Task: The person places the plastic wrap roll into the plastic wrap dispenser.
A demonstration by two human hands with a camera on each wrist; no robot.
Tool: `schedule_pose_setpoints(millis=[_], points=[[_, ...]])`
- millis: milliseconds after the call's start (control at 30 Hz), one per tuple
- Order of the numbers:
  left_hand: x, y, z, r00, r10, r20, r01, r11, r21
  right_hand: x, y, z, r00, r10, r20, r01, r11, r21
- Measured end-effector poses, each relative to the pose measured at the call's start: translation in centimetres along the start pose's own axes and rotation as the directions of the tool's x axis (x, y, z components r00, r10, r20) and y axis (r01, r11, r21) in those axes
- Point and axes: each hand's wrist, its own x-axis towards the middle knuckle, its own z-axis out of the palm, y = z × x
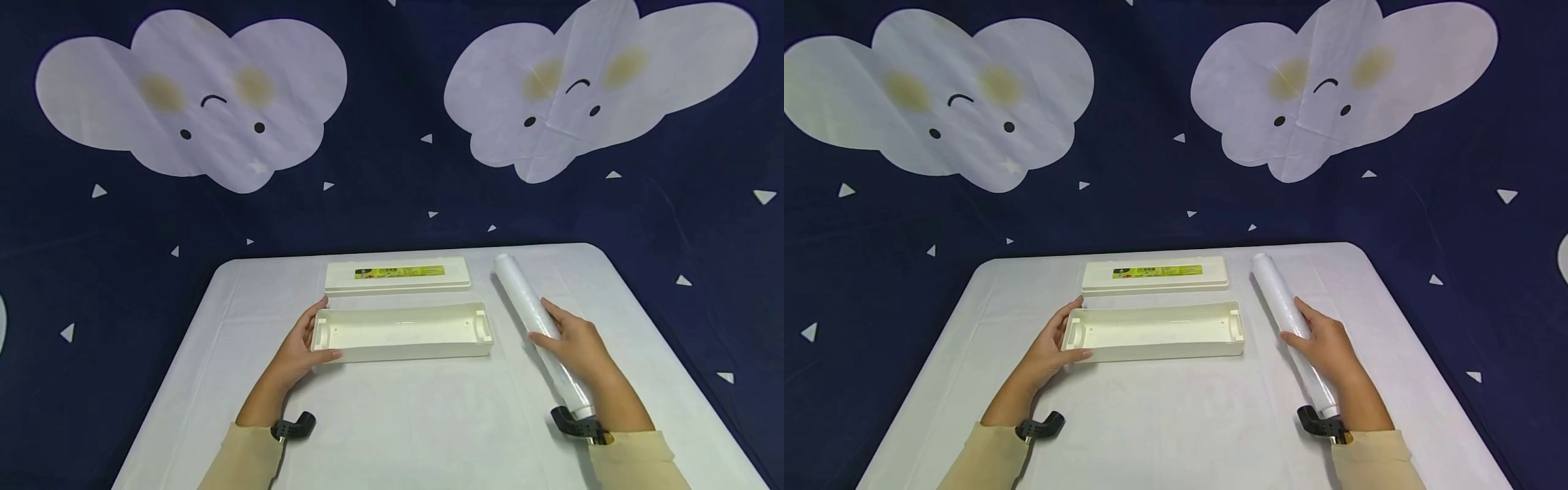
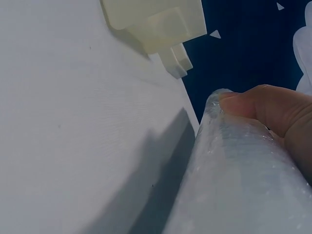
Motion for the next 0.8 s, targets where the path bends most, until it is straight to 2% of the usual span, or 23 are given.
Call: schedule_pose_setpoints(millis=[500,800], points=[[-0.1,0.5,0.2,0.999,-0.026,-0.035,0.027,0.999,0.041,0.3,-0.8,-0.6,0.999,-0.038,0.003,0.038,0.999,0.009],[-0.2,0.4,0.1,1.0,-0.019,-0.025,0.02,0.999,0.028,0.4,-1.4,-0.8,0.999,-0.043,0.008,0.043,0.999,0.023]])
